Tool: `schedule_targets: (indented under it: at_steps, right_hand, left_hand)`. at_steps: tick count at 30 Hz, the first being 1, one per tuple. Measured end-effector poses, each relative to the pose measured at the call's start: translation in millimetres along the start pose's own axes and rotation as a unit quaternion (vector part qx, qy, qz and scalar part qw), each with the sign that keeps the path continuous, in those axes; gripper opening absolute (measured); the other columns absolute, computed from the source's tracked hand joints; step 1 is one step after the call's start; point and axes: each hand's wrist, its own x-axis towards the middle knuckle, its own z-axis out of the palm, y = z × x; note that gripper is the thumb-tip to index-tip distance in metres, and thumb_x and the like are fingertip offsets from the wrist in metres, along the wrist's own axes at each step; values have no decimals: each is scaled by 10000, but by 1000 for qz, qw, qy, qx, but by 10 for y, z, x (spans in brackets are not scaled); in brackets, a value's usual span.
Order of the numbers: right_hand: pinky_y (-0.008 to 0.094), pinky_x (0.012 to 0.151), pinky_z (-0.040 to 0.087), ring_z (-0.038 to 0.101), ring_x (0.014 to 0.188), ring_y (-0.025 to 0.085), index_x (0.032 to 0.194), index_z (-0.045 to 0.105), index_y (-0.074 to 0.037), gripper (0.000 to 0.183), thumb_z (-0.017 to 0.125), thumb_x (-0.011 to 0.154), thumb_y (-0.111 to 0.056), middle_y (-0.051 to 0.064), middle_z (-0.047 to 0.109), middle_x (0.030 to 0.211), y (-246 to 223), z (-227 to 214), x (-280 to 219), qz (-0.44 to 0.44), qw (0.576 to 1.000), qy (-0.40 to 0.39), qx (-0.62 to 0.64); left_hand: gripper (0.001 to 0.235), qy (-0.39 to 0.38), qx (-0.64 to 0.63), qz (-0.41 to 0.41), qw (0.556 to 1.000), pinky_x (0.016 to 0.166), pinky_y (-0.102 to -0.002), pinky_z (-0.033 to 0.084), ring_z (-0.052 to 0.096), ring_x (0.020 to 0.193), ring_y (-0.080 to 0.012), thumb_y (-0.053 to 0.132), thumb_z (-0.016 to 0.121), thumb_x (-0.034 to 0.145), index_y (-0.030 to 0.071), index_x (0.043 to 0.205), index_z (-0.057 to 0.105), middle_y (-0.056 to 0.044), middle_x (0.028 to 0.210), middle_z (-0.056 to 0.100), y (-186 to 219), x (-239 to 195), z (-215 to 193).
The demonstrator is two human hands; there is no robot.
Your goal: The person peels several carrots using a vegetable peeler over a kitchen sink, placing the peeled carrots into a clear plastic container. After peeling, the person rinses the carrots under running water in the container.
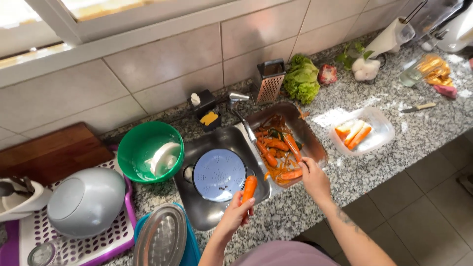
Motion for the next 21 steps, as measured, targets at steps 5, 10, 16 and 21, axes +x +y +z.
schedule_targets:
  at_steps: [5, 10, 16, 21]
  right_hand:
    - [334, 581, 505, 639, 875, 199, 1256, 524, -241, 404, 381, 921, -414, -18, 624, 1167, -161, -90, -176, 5, 997, -62, -52]
    - [306, 557, 471, 622, 869, 171, 1200, 574, -226, 385, 464, 887, -420, -31, 637, 1130, -215, -223, -299, -12, 999, -50, -12]
    - [271, 472, 463, 619, 713, 165, 1232, 538, -214, 360, 436, 915, -351, -20, 623, 1176, 35, -125, -165, -47, 999, 14, 17]
    - [384, 511, 465, 642, 722, 260, 1247, 495, -292, 357, 385, 929, -408, 28, 637, 955, 233, -86, -185, -65, 991, 4, -114]
  left_hand:
    - [306, 3, -4, 0, 1000, 465, -203, 312, 376, 506, -69, 331, 516, 899, 171, 1148, 441, 19, 671, 486, -65, 18, 4]
    - [382, 7, 28, 8, 1000, 466, -198, 324, 365, 512, -58, 364, 526, 883, 144, 1188, 462, 43, 657, 450, -64, -8, 41]
    - [384, 9, 26, 10, 1000, 440, -165, 315, 364, 496, -45, 362, 528, 888, 141, 1196, 468, 42, 657, 469, 8, 16, 75]
    - [455, 6, 27, 10, 1000, 447, -169, 317, 364, 506, -48, 376, 558, 854, 157, 1237, 448, 32, 684, 471, -63, 62, 75]
